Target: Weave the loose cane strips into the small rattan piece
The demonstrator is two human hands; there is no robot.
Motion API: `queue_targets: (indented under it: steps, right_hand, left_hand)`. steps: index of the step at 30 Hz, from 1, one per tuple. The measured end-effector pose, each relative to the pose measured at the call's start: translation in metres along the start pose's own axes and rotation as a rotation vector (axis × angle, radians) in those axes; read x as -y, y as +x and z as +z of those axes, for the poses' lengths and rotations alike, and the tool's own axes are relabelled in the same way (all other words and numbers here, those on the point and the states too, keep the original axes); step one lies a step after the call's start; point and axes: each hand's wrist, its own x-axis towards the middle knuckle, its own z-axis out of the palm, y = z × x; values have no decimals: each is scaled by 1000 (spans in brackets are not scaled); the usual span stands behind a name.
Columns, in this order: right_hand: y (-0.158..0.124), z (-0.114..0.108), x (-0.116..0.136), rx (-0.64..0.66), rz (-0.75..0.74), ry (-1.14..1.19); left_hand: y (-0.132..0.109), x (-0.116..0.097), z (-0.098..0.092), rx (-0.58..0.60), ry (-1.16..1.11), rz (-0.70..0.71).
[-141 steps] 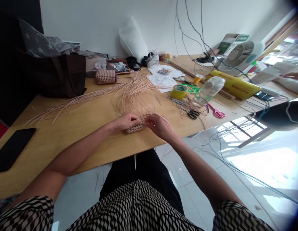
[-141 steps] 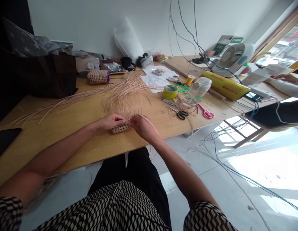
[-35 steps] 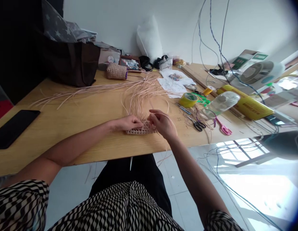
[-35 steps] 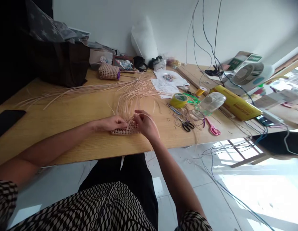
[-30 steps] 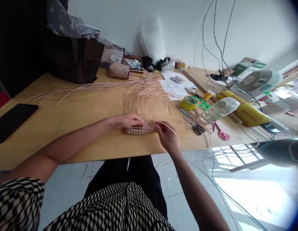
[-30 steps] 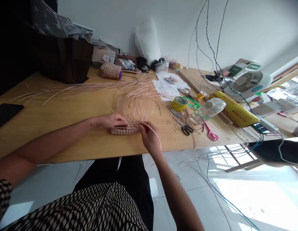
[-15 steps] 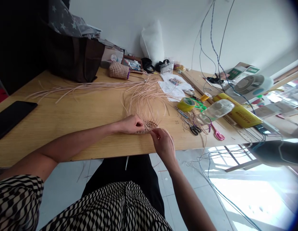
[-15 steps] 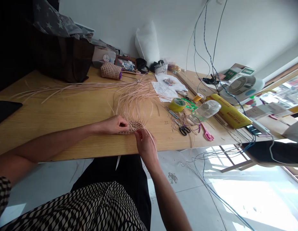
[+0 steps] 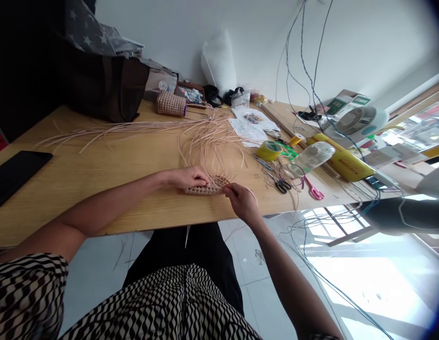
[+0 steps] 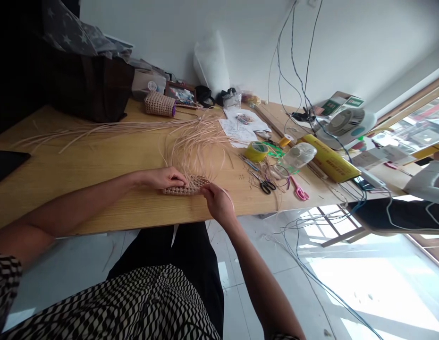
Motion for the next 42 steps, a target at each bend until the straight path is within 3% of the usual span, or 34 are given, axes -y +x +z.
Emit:
queue_targets:
  steps: [4, 8, 11, 14, 18, 21, 23, 25, 27, 32, 37, 42]
  right_hand:
    - [-7, 0, 3, -55, 43, 89]
    - [-6, -3, 12, -191, 71, 203]
    - [9, -16, 23, -236, 67, 437]
    - [40, -36, 40, -320, 11, 648]
    - [104, -52, 70, -426, -150, 686]
    - [144, -44, 83, -363, -229, 572]
    - [155, -32, 84, -204, -176, 425]
    - [153, -20, 79, -54, -75, 257]
    - [139, -10, 71, 7, 2, 141]
    - [95, -7, 53, -19, 35, 164]
    - [54, -11, 42, -83, 7, 250]
    - [18, -3, 30, -189, -5, 281]
  left_hand:
    - [-1, -2, -8, 85, 22, -3]
    - [-5, -7, -10, 17, 50, -95]
    - [-8, -14, -11, -35, 132, -134]
    - [-10, -21, -11, -35, 235, -115]
    - [-10, -27, -9, 77, 322, -111]
    - [-7, -30, -7, 110, 325, -136]
    - [-6, -29, -6, 82, 301, -154]
    - [-4, -25, -5, 54, 262, -147]
    - [-4, -18, -5, 37, 219, -104]
    - [-4, -10, -8, 6, 217, -28]
    - [-7, -21, -17, 129, 170, -83]
    - [-11, -26, -29, 177, 124, -83]
